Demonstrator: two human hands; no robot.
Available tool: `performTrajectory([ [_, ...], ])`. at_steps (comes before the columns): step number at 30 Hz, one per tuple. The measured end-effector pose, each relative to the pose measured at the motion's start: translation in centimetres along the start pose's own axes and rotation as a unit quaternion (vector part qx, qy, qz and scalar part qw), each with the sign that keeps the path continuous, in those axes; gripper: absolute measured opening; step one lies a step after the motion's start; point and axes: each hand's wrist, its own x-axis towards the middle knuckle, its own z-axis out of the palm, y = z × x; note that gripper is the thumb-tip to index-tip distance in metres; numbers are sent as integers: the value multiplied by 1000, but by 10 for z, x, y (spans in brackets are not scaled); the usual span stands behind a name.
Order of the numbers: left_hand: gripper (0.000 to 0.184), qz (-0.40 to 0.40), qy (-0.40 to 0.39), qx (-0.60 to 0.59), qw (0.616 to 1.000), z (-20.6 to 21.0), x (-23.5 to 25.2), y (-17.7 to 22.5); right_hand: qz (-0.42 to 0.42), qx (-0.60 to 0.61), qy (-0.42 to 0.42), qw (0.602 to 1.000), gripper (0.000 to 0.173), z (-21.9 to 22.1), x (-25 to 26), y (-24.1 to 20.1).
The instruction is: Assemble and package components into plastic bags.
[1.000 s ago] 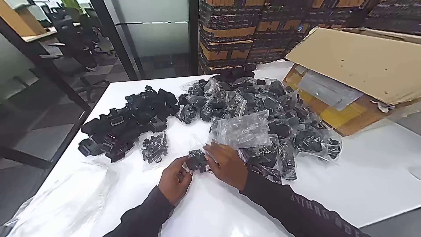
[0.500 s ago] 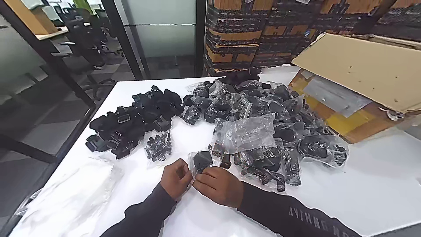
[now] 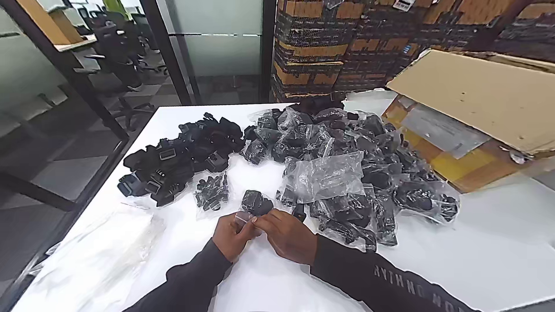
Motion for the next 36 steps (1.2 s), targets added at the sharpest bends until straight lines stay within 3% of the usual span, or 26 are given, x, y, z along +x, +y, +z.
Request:
performTrajectory([
  [4, 14, 9, -5, -39, 999, -2, 1, -4, 40, 47, 24, 998, 31, 2, -3, 2],
  [7, 16, -7, -10, -62, 998, -2, 1, -4, 40, 37, 38, 998, 22, 2, -4, 5],
  [11, 9, -30, 8, -35, 999, 0, 0, -3, 30, 26, 48, 998, 17, 1, -2, 1],
  [19, 9, 24, -10, 33, 999, -2, -3, -10, 37, -6, 33, 999, 21, 3, -6, 1],
  [36, 17, 56, -37, 54, 996, -4, -2, -17, 82, 119, 67, 987, 11, 1, -4, 0],
])
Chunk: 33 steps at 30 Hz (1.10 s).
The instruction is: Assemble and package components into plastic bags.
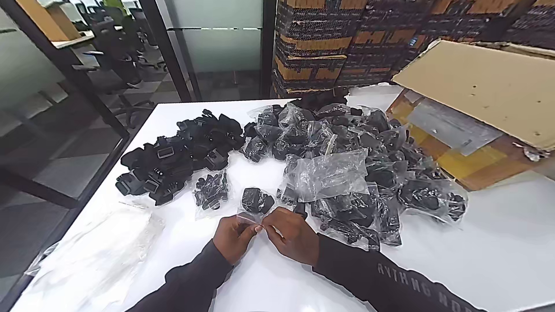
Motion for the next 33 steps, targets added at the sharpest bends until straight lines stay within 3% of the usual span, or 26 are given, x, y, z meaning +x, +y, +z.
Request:
performTrajectory([
  [6, 20, 52, -1, 62, 997, 2, 4, 2, -10, -67, 17, 998, 11, -6, 8, -3],
  [10, 25, -5, -2, 128, 992, -5, 1, 5, 16, -138, 118, 983, 11, -31, 21, 14],
  [14, 24, -10, 65, 171, 983, -5, 2, 5, 20, -137, 137, 981, 8, -31, 9, 13],
  [18, 15, 109, 106, 185, 971, -7, 6, 6, -3, -104, 132, 986, 7, -29, 5, 14],
  [21, 19, 205, 98, 217, 949, -6, 7, 10, 26, -85, 105, 990, 18, -20, 1, 15],
  [23, 21, 226, 64, 233, 944, -4, 5, 9, 48, -77, 58, 994, 33, -17, 2, 14],
  [26, 18, 195, 53, 256, 945, -3, 6, 4, 86, -109, -28, 990, 56, -16, 5, 13],
  [29, 19, 145, 47, 262, 953, -5, 8, 3, 106, -169, -77, 977, 68, -16, 4, 12],
  [33, 27, 116, 40, 284, 951, -5, 8, 3, 75, -218, -120, 966, 53, -14, 2, 10],
])
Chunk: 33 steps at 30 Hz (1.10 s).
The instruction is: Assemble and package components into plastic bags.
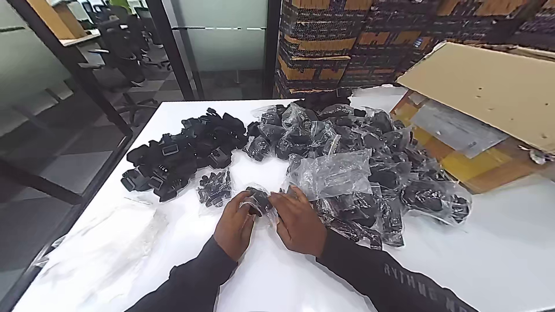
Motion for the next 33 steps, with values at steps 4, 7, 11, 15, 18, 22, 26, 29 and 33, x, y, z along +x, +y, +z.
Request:
performTrajectory([
  [4, 28, -20, -13, 22, 999, -1, -2, -1, -47, 13, 5, 999, 46, 0, 0, 1],
  [7, 37, -39, -32, 20, 999, -2, -2, -2, -75, 8, 40, 996, 37, 5, -1, 4],
  [11, 45, -47, -50, 25, 997, -1, -2, -4, -92, 1, 53, 994, 30, 5, 0, 1],
  [15, 28, -34, -49, 70, 996, -4, 0, -4, -64, -31, 26, 997, 36, 8, 0, 0],
  [18, 23, -16, -48, 102, 993, -7, 3, -2, -28, -60, 14, 998, 38, 9, 2, -1],
  [22, 23, 17, -27, 95, 995, -5, 2, 0, -15, -59, 41, 997, 28, 8, 3, 6],
  [26, 20, 50, 24, 61, 997, -5, 3, 0, -30, -40, 91, 995, 21, 2, 3, 11],
  [29, 20, 68, 67, 28, 995, -7, 4, 2, -26, -63, 122, 990, 18, -5, 6, 16],
  [33, 30, 77, 101, -15, 992, -9, 2, 7, 14, -98, 141, 985, 21, -9, 8, 27],
])
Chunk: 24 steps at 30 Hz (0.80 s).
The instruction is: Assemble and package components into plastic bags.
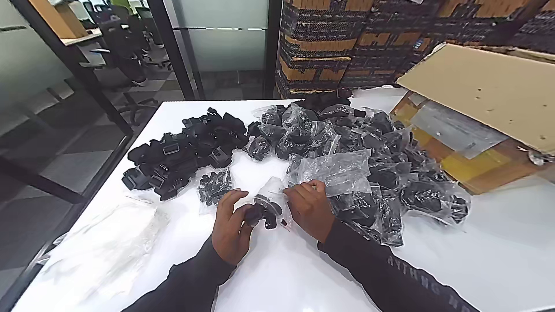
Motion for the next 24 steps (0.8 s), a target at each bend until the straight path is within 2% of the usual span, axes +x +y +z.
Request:
performTrajectory([
  [6, 48, -48, 32, -82, 995, -4, 3, 3, 110, 0, 25, 994, 35, -7, 8, 10],
  [10, 55, -98, 46, -138, 984, -4, 2, -3, 91, -28, 3, 995, 13, -7, 10, 7],
  [11, 54, -108, 47, -155, 981, -4, 2, -4, 73, -35, -7, 997, 13, -6, 10, 6],
  [14, 50, -140, 44, -192, 970, -4, 2, -5, 37, -42, -51, 997, 25, -4, 6, 3],
  [16, 48, -155, 46, -207, 965, -4, 2, -5, 33, -37, -70, 996, 45, -8, 5, -3],
  [18, 47, -162, 47, -222, 960, -3, 2, -6, 21, -17, -12, 1000, 62, -13, 3, -8],
  [21, 44, -166, 38, -255, 952, 0, 1, -6, -13, 70, 74, 995, 65, -19, -1, -16],
  [24, 43, -111, -11, -262, 958, 4, -3, -10, -16, 167, 58, 984, 66, -15, -8, -27],
])
